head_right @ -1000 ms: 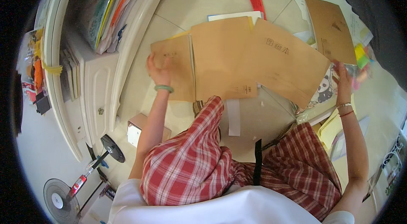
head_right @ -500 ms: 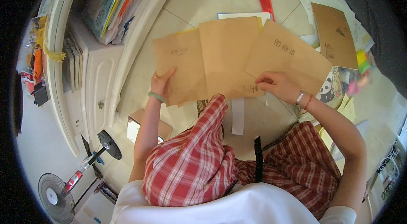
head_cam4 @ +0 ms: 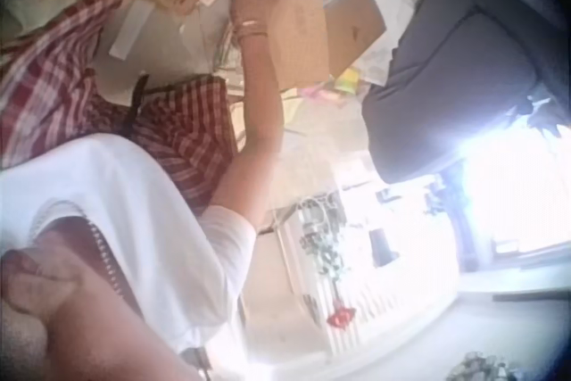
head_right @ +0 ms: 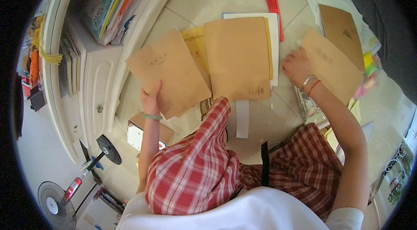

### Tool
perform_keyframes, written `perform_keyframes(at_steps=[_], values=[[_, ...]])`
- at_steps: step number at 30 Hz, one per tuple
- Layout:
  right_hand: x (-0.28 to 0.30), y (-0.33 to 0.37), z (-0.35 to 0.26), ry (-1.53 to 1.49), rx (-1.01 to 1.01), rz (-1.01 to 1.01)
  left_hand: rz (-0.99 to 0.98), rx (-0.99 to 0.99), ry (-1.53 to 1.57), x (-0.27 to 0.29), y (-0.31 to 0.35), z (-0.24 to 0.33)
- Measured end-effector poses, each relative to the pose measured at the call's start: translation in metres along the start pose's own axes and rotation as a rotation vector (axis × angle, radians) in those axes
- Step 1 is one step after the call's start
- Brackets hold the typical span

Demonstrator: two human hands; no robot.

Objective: The person sits on the floor and organizes a pile of loose papers and notebooks. They flip through the pages of a yellow notebook, remove loose sheets, and stack them. They then place the notebooks and papers into a white cabinet shelf.

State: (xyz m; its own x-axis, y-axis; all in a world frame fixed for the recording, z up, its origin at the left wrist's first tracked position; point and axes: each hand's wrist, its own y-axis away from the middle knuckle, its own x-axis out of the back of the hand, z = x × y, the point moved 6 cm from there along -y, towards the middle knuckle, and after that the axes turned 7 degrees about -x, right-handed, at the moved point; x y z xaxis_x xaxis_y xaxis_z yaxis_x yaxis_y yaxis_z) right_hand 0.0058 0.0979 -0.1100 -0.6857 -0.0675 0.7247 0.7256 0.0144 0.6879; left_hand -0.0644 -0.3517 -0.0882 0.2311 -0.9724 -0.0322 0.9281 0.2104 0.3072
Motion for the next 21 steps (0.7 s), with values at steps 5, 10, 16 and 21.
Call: perform_keyframes(at_steps=[5,10,16,21], values=[[0.034,0.023,-0.003,-0.461,0.186,0.243,-0.214,-0.017,-0.158,-0.053,0.027,0.048],[0.062,0.036,-0.052,-1.55,0.235,-0.06,-0.59,-0.005,0.002,-0.146,0.07,0.077],[0.05,0.044,-0.035,-1.733,0.218,-0.182,-0.758,-0.075,0.081,-0.199,0.097,0.066],[0.03,0.034,-0.031,-1.463,0.215,-0.154,-1.18,-0.816,-0.124,-0.207,0.125,0.086]])
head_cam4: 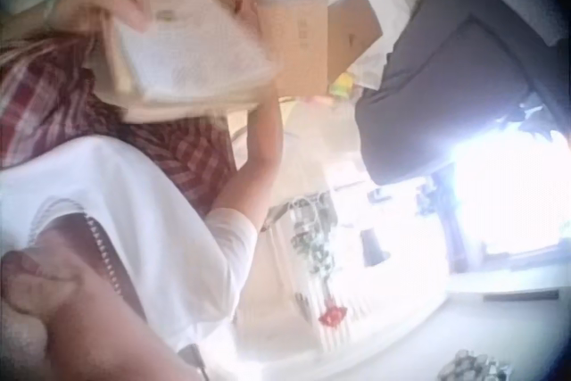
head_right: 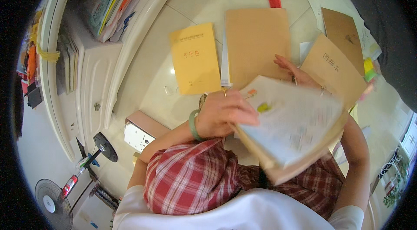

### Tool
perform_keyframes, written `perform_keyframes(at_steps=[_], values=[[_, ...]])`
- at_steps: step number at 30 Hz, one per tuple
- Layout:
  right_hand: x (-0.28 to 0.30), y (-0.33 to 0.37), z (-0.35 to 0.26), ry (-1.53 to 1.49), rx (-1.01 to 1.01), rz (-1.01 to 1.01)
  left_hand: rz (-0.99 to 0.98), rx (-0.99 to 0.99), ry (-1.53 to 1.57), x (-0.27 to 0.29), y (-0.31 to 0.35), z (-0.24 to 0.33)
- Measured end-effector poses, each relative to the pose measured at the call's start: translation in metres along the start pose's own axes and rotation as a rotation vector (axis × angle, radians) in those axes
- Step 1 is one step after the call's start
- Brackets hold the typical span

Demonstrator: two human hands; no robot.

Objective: The person sits on the floor and organizes a pile of loose papers and notebooks. They flip through the pages of a yellow notebook, remove loose sheets, and stack them. They then place the notebooks and papers into a white cabinet shelf.

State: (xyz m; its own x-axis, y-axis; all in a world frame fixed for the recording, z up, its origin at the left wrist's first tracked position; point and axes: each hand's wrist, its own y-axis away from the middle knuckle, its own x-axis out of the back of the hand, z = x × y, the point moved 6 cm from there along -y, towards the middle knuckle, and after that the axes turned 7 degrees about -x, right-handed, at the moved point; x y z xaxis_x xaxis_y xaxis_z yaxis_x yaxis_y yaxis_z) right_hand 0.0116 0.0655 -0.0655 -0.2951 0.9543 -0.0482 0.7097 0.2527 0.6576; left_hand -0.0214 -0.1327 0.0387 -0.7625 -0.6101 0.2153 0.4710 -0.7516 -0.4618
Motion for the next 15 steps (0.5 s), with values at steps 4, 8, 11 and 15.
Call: perform_keyframes(at_steps=[4,8,11,15], values=[[0.041,0.019,0.023,-0.057,0.079,0.035,-0.203,-0.016,0.312,-0.029,-0.017,0.012],[0.003,0.024,0.033,-0.701,-0.137,-0.29,0.037,0.505,0.414,-0.04,0.014,-0.024],[-0.001,0.031,0.062,-1.101,-0.156,-0.131,0.447,0.878,0.443,-0.033,0.034,-0.067],[0.01,0.031,0.024,-1.27,-0.166,-0.253,0.948,0.86,0.792,-0.042,0.052,-0.11]])
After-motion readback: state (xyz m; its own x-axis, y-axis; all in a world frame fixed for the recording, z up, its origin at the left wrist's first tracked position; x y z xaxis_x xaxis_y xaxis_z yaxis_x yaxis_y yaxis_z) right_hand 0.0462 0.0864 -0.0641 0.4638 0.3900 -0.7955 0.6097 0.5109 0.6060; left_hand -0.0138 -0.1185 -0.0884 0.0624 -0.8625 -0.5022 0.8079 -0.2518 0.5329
